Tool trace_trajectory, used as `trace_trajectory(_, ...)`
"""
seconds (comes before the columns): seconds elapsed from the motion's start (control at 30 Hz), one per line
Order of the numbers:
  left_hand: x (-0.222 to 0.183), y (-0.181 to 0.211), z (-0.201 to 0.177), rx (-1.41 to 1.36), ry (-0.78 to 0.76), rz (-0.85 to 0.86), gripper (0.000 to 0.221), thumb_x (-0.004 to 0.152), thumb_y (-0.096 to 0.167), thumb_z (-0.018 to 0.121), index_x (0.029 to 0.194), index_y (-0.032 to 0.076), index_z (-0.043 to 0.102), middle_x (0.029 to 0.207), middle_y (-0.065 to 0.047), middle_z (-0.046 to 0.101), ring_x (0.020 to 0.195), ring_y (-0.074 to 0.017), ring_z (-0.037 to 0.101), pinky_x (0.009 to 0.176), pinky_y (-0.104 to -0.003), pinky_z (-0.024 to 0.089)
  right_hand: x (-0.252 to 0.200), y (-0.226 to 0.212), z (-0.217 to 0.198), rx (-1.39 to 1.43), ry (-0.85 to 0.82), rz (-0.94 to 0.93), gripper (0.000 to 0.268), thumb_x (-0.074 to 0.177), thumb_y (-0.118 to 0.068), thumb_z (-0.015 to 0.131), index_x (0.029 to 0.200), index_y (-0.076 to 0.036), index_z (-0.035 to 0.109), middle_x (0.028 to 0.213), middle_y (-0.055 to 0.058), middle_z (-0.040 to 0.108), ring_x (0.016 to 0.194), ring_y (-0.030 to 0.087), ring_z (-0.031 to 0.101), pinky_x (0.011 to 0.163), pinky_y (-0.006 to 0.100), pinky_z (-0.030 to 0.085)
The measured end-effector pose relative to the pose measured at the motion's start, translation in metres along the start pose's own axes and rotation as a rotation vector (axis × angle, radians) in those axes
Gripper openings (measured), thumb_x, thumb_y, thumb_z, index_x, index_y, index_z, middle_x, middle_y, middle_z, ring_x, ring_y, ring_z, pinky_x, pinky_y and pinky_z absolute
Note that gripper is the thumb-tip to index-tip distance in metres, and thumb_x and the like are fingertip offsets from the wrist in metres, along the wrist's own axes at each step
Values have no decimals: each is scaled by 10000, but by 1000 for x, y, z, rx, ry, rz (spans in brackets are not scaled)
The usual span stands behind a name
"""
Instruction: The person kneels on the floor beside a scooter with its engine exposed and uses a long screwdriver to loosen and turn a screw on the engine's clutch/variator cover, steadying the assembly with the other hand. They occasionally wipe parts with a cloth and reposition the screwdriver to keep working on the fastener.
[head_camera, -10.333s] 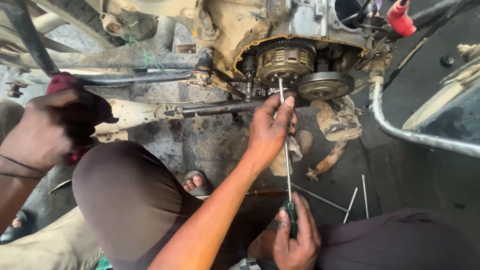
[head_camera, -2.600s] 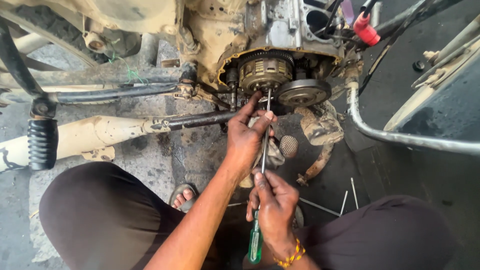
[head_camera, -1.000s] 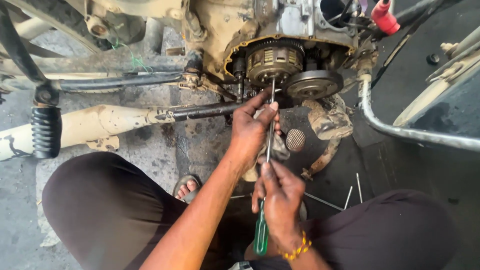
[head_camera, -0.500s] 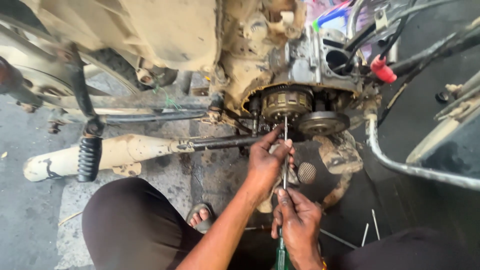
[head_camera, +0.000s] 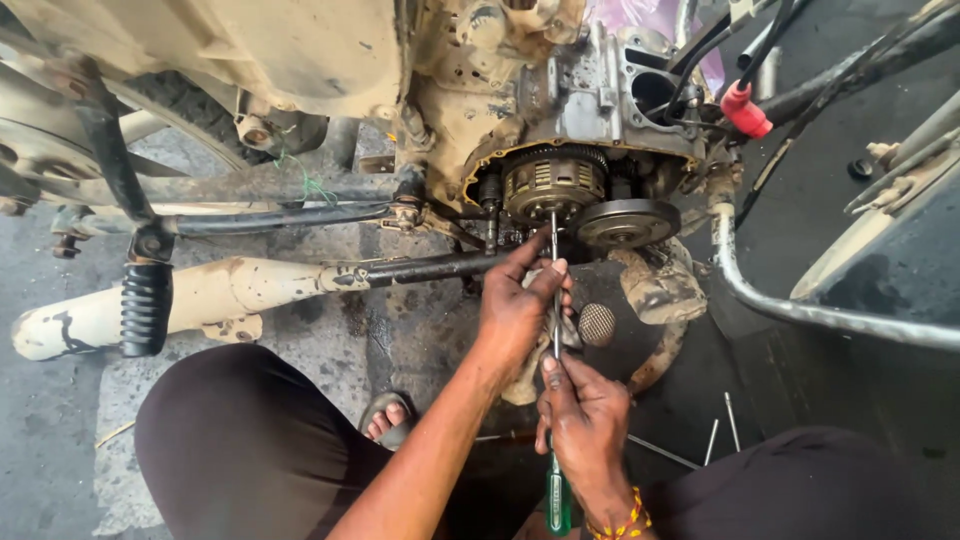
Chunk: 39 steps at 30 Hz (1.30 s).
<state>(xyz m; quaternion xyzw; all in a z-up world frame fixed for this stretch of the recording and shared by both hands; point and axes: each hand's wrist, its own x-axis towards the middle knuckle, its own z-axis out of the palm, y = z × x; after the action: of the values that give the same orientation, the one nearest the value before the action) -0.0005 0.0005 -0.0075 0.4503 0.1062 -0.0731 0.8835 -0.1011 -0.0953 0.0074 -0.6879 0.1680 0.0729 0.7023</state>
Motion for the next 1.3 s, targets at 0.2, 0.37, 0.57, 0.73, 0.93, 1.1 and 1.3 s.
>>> trace_trajectory(0.2,1,-3,-1,27,7,10,598,950,52,645,1527,18,491,793,-34,632,629,-107,602,566,-244,521,-3,8,1,6,4,18,240,994,-131,618,922,82,701,521,18,500,361,83,430,307,278,406)
trace_trajectory(0.37,-3,3,0,31,-17,-33,543,928,28,625,1461,-24,535,759,-37,647,599,-109,604,550,-247,524,-28,18,17,85,22,30,208,977,-149,593,1015,13,716,535,11,499,375,75,432,323,258,403)
trace_trajectory(0.57,-19,17,14,283,-107,-84,445,955,83,629,1390,-4,603,705,-9,635,551,-80,561,483,-237,482,-43,33,15,200,14,-17,206,976,-175,585,1031,-1,680,545,24,564,402,91,549,373,261,498)
trace_trajectory(0.73,-8,8,5,95,-55,-61,391,961,94,621,1337,-6,664,680,-3,602,506,-73,516,431,-235,423,25,-22,-38,-304,214,-376,246,965,-183,700,1076,37,687,831,77,727,688,148,697,595,284,552)
trace_trajectory(0.93,-10,8,6,2,-51,-71,341,965,92,614,1282,-7,688,679,5,582,502,-76,510,431,-238,423,86,-127,-56,-1354,279,-1016,729,792,-397,838,1306,63,601,1122,237,664,948,394,671,777,461,545)
trace_trajectory(1.1,-10,10,0,-22,-53,-54,335,972,92,614,1282,-14,682,683,4,579,515,-82,511,441,-240,423,125,-114,-64,-1554,117,-995,721,790,-510,829,1264,-10,618,1033,174,701,887,378,698,782,470,553)
trace_trajectory(1.3,-3,10,0,-86,-78,-44,329,974,76,615,1283,-19,678,698,1,578,537,-84,517,461,-247,429,138,-96,-70,-1350,200,-815,796,769,-641,857,1193,-9,624,987,211,713,857,432,699,711,527,542)
